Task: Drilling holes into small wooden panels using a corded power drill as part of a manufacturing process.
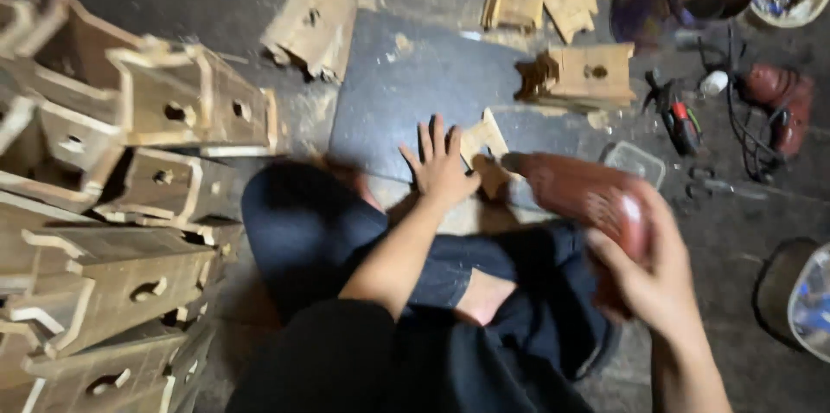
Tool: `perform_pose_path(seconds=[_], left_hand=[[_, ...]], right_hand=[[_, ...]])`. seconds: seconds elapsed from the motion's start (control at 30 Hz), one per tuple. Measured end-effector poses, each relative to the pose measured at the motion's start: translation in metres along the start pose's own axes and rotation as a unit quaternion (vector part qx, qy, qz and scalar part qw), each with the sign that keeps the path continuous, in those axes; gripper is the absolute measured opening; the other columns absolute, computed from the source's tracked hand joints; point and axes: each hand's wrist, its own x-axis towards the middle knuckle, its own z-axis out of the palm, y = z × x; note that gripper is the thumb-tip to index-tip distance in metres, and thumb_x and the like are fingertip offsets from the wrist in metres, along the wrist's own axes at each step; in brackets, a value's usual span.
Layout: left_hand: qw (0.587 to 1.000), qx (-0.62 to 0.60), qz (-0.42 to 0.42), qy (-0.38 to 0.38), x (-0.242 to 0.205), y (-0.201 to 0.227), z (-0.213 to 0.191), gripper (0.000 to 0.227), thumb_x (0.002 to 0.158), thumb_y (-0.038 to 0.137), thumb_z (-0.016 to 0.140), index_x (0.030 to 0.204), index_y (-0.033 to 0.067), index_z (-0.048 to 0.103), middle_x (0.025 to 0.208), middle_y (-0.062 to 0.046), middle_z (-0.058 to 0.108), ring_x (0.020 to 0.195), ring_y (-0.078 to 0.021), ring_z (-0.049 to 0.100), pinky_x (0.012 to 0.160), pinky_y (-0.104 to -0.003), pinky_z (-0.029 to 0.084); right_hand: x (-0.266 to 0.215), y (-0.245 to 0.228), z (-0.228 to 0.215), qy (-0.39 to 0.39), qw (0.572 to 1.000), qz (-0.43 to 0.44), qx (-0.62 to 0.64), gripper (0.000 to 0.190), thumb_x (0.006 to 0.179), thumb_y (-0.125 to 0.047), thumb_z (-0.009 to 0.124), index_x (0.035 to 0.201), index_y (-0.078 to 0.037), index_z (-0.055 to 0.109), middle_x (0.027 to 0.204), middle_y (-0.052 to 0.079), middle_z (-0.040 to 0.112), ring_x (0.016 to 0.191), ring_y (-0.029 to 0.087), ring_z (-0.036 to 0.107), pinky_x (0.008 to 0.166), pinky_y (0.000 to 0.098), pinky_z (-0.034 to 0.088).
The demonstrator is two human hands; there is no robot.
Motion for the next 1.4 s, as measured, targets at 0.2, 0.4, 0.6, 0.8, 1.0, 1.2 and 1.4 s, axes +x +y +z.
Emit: perform_pose_path(seconds=[0.2, 0.4, 0.6, 0.8, 1.0, 1.2, 1.4], left_hand=[[0.982, -0.056, -0.168, 0.060, 0.018, 0.065, 0.011, 0.115, 0.085, 0.078, 0.055, 0.167, 0.0052, 0.022, 0.174, -0.027, 0.004, 0.145, -0.0406, 0.024, 0.102, -0.054, 0.027], [0.979, -0.098, -0.163, 0.073, 0.038, 0.078, 0.013, 0.093, 0.070, 0.033, 0.090, 0.149, 0.0233, 0.042, 0.171, -0.028, 0.003, 0.133, -0.0466, 0.028, 0.101, -0.054, 0.031], [0.996, -0.055, -0.051, -0.047, 0.044, 0.001, -0.010, 0.068, 0.073, 0.033, 0.094, 0.129, 0.0080, 0.064, 0.123, -0.020, 0.055, 0.108, -0.0402, 0.057, 0.094, -0.050, 0.053], [0.988, -0.120, 0.015, -0.094, 0.043, -0.045, -0.042, 0.044, 0.080, 0.039, 0.081, 0.104, 0.0030, 0.076, 0.095, -0.014, 0.076, 0.083, -0.0284, 0.073, 0.083, -0.039, 0.060], [0.877, -0.474, -0.085, 0.005, 0.046, -0.102, -0.126, 0.018, 0.093, 0.017, 0.075, 0.097, -0.0003, 0.077, 0.081, -0.010, 0.072, 0.061, -0.0157, 0.066, 0.053, -0.028, 0.056], [0.636, -0.721, -0.104, 0.253, 0.094, -0.153, -0.182, 0.018, 0.104, 0.008, 0.063, 0.115, -0.0054, 0.064, 0.090, -0.012, 0.064, 0.071, -0.0164, 0.063, 0.078, -0.036, 0.070], [0.688, -0.551, -0.275, 0.385, 0.121, -0.164, -0.184, 0.044, 0.091, 0.020, 0.072, 0.126, -0.0052, 0.062, 0.125, -0.024, 0.060, 0.103, -0.0349, 0.068, 0.093, -0.041, 0.063]], right_hand=[[-0.028, 0.120, 0.010, 0.129, 0.942, -0.029, 0.310, 0.072, 0.091, -0.003, 0.063, 0.159, -0.006, 0.039, 0.126, 0.016, 0.060, 0.099, 0.023, 0.061, 0.083, 0.0320, 0.050], [-0.040, 0.209, 0.036, 0.085, 0.793, 0.006, 0.603, 0.064, 0.094, -0.012, 0.065, 0.154, -0.013, 0.044, 0.104, 0.018, 0.068, 0.077, 0.022, 0.069, 0.058, 0.0256, 0.059], [-0.038, 0.225, 0.040, 0.089, 0.783, 0.021, 0.615, 0.057, 0.096, -0.009, 0.062, 0.150, -0.014, 0.045, 0.105, 0.019, 0.067, 0.077, 0.024, 0.069, 0.060, 0.0274, 0.059], [-0.039, 0.231, 0.042, 0.090, 0.778, 0.023, 0.621, 0.054, 0.098, -0.008, 0.059, 0.148, -0.016, 0.044, 0.105, 0.020, 0.067, 0.079, 0.026, 0.069, 0.061, 0.0284, 0.059], [-0.042, 0.229, 0.040, 0.091, 0.786, 0.019, 0.611, 0.058, 0.097, -0.008, 0.059, 0.152, -0.016, 0.043, 0.106, 0.019, 0.066, 0.080, 0.024, 0.070, 0.062, 0.0270, 0.060], [-0.043, 0.222, 0.041, 0.080, 0.791, -0.001, 0.607, 0.060, 0.099, -0.012, 0.061, 0.156, -0.015, 0.041, 0.105, 0.018, 0.066, 0.081, 0.022, 0.070, 0.063, 0.0266, 0.060], [-0.039, 0.233, 0.045, 0.087, 0.787, 0.000, 0.611, 0.055, 0.099, -0.011, 0.061, 0.151, -0.015, 0.042, 0.105, 0.020, 0.066, 0.081, 0.025, 0.070, 0.062, 0.0280, 0.060]])
